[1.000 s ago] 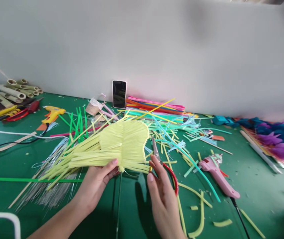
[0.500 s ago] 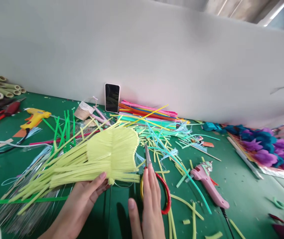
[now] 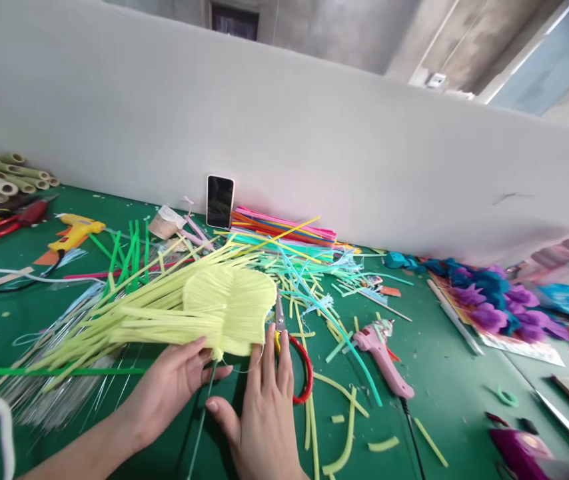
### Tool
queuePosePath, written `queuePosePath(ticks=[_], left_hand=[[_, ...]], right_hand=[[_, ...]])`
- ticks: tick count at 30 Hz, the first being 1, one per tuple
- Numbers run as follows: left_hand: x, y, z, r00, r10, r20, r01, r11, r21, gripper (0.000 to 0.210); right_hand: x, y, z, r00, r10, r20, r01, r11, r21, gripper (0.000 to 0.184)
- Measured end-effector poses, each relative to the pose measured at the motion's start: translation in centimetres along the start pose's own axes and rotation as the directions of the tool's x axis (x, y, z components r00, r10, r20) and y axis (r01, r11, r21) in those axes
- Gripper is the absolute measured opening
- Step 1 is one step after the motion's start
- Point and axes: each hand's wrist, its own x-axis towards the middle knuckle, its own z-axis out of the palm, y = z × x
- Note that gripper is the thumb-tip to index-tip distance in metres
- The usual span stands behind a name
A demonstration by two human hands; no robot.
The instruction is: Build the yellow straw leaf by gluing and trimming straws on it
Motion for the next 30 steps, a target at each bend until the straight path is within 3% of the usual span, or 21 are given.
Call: queuePosePath(ticks=[5,13,20,26,30], left_hand=[[-0.3,1.3,1.9,0.994,-0.037,0.105,0.044,0.996,-0.073,0.017],[0.2,0.8,4.2,0.998,-0.019,0.064,0.026,0.994,-0.108,0.017],[1.2,-0.2,3.4,0.996,-0.045,0.071,0.055,0.989,-0.141,0.026],[1.4,-1.1,2.9,0.986,-0.049,0.162,0.081,0.978,-0.194,0.041],[1.7,-2.3,2.8,0.994,-0.022,0.111,0.045,0.975,-0.217,0.051]], right_hand=[[0.1,-0.2,-0.8,0.999,0.048,0.002,-0.048,0.998,0.043,0.106],[0.0,1.2,-0.5,1.000,0.013,-0.019,-0.013,1.000,0.027,0.110],[-0.2,1.4,0.2,0.999,-0.002,-0.036,-0.001,0.996,-0.092,0.111],[-0.5,1.9,0.7,0.993,-0.120,0.005,0.118,0.971,-0.208,0.110],[-0.7,1.2,1.2,0.998,-0.057,0.024,0.061,0.976,-0.210,0.106]])
